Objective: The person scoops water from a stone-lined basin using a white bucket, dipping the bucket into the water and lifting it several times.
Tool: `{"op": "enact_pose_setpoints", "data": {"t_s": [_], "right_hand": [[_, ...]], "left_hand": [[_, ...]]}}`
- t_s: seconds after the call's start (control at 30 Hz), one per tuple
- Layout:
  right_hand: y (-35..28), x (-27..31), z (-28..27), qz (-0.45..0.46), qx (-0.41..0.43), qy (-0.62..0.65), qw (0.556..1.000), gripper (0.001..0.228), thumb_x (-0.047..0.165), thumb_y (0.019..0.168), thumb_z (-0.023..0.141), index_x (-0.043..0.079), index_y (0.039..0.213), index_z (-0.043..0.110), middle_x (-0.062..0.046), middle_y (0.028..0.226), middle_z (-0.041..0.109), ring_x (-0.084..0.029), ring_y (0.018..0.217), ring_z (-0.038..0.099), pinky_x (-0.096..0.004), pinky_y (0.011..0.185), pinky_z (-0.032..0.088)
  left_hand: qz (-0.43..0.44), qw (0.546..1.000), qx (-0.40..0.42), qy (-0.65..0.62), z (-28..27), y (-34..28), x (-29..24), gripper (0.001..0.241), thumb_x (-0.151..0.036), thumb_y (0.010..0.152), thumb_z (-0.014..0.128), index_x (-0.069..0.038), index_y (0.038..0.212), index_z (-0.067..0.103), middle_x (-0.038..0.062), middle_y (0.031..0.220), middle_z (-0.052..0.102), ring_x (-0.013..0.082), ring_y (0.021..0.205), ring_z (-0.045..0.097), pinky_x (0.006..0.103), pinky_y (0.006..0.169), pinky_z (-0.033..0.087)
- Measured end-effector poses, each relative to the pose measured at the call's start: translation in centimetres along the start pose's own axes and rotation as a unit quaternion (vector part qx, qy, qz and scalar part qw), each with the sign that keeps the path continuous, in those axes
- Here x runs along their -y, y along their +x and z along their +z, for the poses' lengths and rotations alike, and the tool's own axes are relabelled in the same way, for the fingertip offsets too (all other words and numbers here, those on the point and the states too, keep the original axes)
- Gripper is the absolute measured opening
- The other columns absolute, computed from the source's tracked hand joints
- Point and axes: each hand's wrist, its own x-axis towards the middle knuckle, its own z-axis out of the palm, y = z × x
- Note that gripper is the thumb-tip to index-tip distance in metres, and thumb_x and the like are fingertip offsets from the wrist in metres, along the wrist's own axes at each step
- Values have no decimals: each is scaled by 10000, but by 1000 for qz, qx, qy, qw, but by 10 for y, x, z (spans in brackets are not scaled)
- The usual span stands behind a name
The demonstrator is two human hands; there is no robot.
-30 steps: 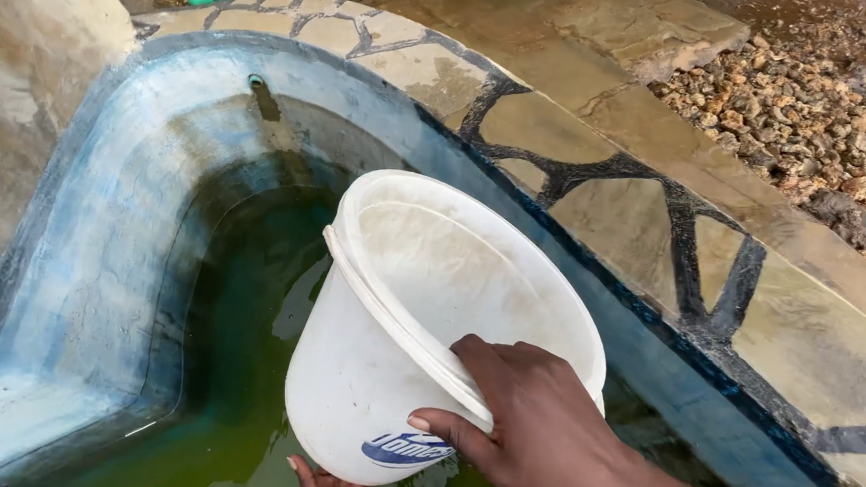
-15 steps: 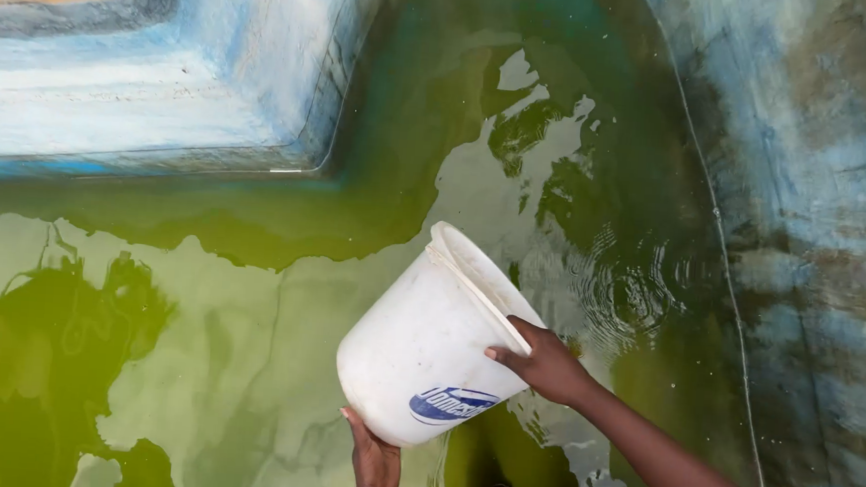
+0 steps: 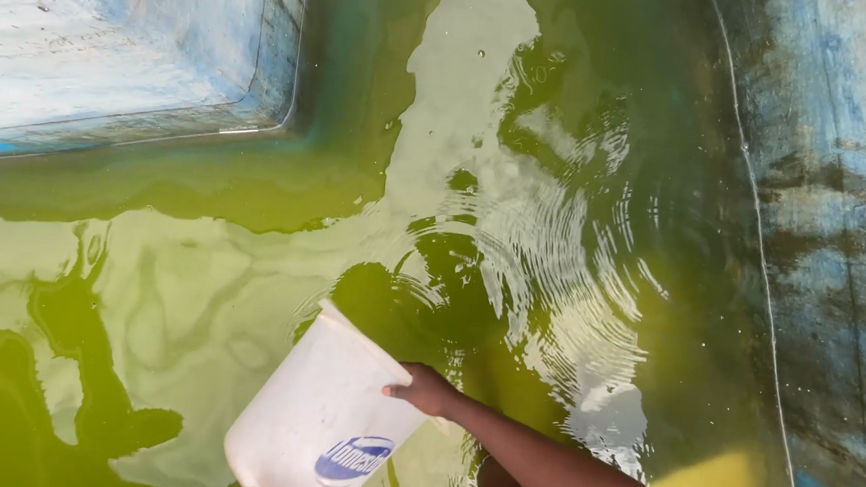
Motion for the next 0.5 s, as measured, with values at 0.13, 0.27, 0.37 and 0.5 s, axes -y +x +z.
{"op": "enact_pose_setpoints", "data": {"t_s": [0.13,0.27,0.37,0.5], "right_hand": [[-8,-25,-89,19,-75,28,997,474,378,867,738,143,1279,722,-98,1254,763,-271,1100,744,-426,891,603],[-50,-8,-133,68,-167,-64,982,586,536,866,657,177,1328,685,-55,1282,745,-250,1124,723,-370,870,552],[-76,20,-131,129,-212,-150,957,465,483,952,618,141,1267,619,-88,1102,705,-244,928,646,-370,770,466],[-113,33,-115,108,-230,-308,917,356,462,1040,543,107,1024,522,-119,774,661,-329,682,637,-460,575,442]], "left_hand": [[3,1000,-9,7,138,-26,-29,822,-607,993,359,-51,1596,421,177,1591,485,365,1461,470,519,1229,369],[-4,998,65,23,218,-33,-28,864,-634,919,417,-109,1606,425,88,1621,485,229,1471,479,399,1246,359],[-47,991,118,-37,245,-34,-18,960,-735,823,378,-216,1631,408,25,1623,496,206,1468,483,409,1218,387],[-105,975,158,-112,261,-63,6,950,-729,813,365,-283,1651,375,54,1633,484,298,1474,465,524,1178,406]]}}
